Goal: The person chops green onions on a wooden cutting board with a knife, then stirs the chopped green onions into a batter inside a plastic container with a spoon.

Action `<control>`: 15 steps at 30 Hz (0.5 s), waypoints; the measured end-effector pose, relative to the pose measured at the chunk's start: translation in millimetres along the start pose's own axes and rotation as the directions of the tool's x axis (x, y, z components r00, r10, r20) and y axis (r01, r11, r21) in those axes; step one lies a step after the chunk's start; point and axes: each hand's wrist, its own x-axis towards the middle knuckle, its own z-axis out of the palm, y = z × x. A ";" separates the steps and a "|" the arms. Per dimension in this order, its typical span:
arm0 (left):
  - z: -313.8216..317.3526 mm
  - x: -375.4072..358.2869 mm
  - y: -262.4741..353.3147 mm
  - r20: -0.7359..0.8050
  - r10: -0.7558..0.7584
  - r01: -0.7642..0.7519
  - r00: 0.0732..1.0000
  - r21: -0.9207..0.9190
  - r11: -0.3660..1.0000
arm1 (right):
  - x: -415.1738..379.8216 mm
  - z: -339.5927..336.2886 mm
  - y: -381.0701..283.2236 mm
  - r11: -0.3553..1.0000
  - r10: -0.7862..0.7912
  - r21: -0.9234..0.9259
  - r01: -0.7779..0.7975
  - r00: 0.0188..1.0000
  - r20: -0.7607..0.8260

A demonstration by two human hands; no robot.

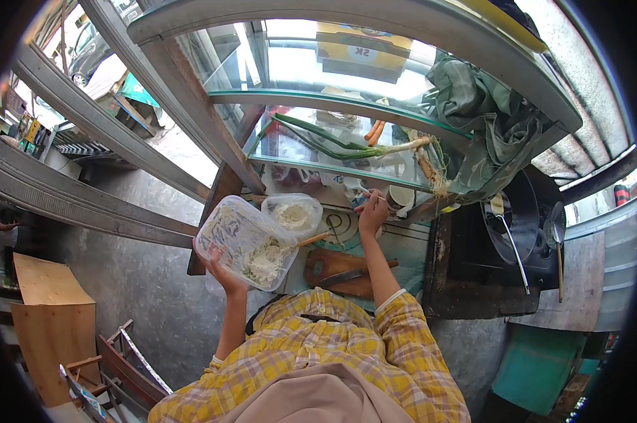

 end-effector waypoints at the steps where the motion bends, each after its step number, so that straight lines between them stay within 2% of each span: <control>1: 0.0 0.3 -0.7 0.003 0.001 -0.001 1.000 -0.008 1.000 | 0.1 0.5 2.0 0.998 0.042 0.054 -0.041 0.999 -0.017; 4: -1.2 1.3 -2.6 0.012 0.003 -0.002 1.000 -0.025 1.000 | 0.2 0.0 5.4 0.987 0.121 0.114 -0.115 0.992 -0.046; 10: -2.3 1.7 -6.0 0.012 0.007 -0.006 1.000 -0.026 1.000 | -4.3 -1.4 3.6 0.976 0.182 0.124 -0.177 0.983 -0.024; 15: -2.8 1.4 -6.8 0.017 0.005 -0.004 1.000 -0.034 0.999 | -3.5 -2.2 6.4 0.974 0.179 0.144 -0.173 0.983 -0.029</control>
